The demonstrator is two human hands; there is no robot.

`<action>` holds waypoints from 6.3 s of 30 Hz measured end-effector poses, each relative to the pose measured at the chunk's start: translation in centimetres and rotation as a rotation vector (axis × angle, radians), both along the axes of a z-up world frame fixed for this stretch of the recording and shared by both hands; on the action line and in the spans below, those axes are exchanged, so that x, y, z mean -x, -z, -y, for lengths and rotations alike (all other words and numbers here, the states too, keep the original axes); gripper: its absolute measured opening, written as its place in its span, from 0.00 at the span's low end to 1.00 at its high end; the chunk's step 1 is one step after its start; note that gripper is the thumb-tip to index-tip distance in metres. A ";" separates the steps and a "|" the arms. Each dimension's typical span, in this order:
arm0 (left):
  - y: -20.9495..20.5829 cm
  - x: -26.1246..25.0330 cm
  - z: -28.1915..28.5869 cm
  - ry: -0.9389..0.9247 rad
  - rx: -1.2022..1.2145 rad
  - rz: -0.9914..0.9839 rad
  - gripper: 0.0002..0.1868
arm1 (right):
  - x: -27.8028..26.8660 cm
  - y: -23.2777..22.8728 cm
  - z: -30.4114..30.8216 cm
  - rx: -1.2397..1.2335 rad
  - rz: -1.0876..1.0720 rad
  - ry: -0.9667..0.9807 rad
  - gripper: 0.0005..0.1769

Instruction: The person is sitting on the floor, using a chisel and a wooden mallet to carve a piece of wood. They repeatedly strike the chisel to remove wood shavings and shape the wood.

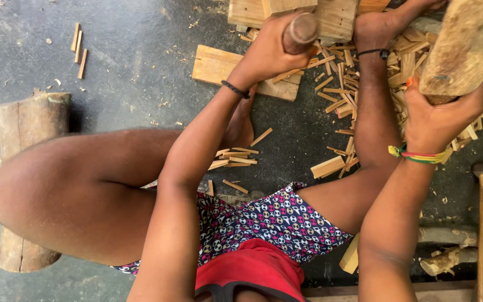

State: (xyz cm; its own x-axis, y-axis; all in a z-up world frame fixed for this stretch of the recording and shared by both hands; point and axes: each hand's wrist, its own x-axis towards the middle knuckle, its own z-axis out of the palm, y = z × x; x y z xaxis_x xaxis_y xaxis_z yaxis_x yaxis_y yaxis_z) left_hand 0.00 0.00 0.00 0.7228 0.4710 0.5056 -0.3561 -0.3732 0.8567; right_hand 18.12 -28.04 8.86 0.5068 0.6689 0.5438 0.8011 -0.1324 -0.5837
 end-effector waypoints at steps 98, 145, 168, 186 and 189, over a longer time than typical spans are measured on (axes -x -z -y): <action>-1.0 2.2 0.9 0.090 -0.068 -0.067 0.16 | 3.2 3.1 0.2 0.142 -0.025 0.127 0.40; -9.8 7.3 3.6 -0.200 -0.115 0.056 0.12 | 9.8 28.9 -14.5 0.274 -0.156 -0.181 0.09; -2.4 1.6 3.1 -0.050 -0.174 -0.023 0.16 | -2.1 27.6 -1.9 0.024 -0.408 0.357 0.13; -0.1 1.3 -1.0 0.221 -0.115 -0.003 0.19 | 5.8 23.7 0.5 0.872 -0.400 0.582 0.63; 1.0 0.6 -1.9 0.191 0.012 -0.023 0.16 | 7.1 23.4 -0.1 0.868 -0.297 0.616 0.64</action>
State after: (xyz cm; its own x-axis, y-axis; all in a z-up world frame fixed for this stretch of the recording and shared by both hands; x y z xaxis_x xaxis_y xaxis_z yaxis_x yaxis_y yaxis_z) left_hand -0.55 1.95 -1.03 0.8111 0.3297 0.4831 -0.3998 -0.2902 0.8694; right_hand 10.97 -27.91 -14.52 0.9169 0.3529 -0.1865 0.3011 -0.9182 -0.2573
